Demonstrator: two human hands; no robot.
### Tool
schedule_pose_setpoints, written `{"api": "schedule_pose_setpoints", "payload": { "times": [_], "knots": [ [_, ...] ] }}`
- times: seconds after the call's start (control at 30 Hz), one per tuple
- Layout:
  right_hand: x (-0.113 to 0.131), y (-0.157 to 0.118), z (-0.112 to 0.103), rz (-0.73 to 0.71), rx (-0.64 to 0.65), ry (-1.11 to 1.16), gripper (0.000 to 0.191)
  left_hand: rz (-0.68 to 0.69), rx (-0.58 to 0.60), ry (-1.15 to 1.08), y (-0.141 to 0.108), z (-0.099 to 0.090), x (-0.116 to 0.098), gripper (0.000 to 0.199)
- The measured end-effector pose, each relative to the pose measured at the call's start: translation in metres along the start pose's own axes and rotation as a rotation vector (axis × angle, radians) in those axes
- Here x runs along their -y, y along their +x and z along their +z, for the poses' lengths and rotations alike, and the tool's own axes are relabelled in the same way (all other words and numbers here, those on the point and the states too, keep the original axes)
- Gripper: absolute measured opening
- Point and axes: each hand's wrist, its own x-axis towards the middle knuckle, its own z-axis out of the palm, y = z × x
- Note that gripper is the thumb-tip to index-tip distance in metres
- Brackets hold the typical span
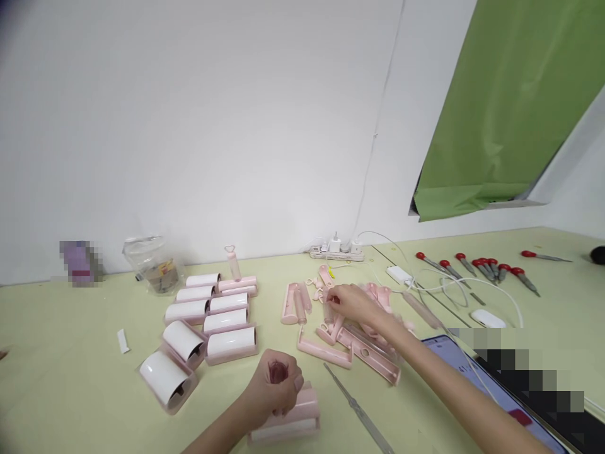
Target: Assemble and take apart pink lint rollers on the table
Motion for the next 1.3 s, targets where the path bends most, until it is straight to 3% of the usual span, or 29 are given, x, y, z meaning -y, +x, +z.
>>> {"api": "schedule_pose_setpoints", "payload": {
  "times": [0.1,0.33,0.43,0.53,0.67,0.77,0.87,1.0,1.17,1.3],
  "knots": [
    [0.007,0.003,0.007,-0.039,-0.021,0.011,0.018,0.005,0.004,0.003,-0.001,0.0,-0.001,0.04],
    [0.01,0.046,0.026,0.015,-0.182,0.025,0.024,0.023,-0.012,0.013,-0.002,0.001,0.0,0.043],
    [0.013,0.051,0.025,-0.004,-0.227,0.112,0.024,0.028,0.001,0.001,-0.001,0.0,0.003,0.043],
    [0.02,0.038,0.01,-0.035,-0.267,0.256,0.02,0.033,0.017,-0.025,0.0,-0.003,0.006,0.046],
    [0.041,-0.005,-0.027,-0.117,-0.244,0.45,0.022,0.045,0.06,-0.076,0.0,-0.006,0.008,0.048],
    [0.065,-0.041,-0.052,-0.197,-0.124,0.598,0.026,0.088,0.097,-0.136,0.001,-0.006,0.008,0.056],
    [0.088,-0.065,-0.065,-0.264,0.038,0.594,0.021,0.109,0.104,-0.196,0.003,-0.004,0.008,0.069],
    [0.108,-0.074,-0.072,-0.375,0.113,0.494,0.013,0.05,0.096,-0.242,0.003,-0.002,0.007,0.072],
    [0.116,-0.077,-0.071,-0.484,0.125,0.425,0.019,0.007,0.072,-0.24,0.003,-0.002,0.007,0.074],
    [0.117,-0.08,-0.059,-0.387,0.019,0.545,0.024,0.013,0.072,-0.214,0.005,-0.003,0.01,0.078]
  ]
}}
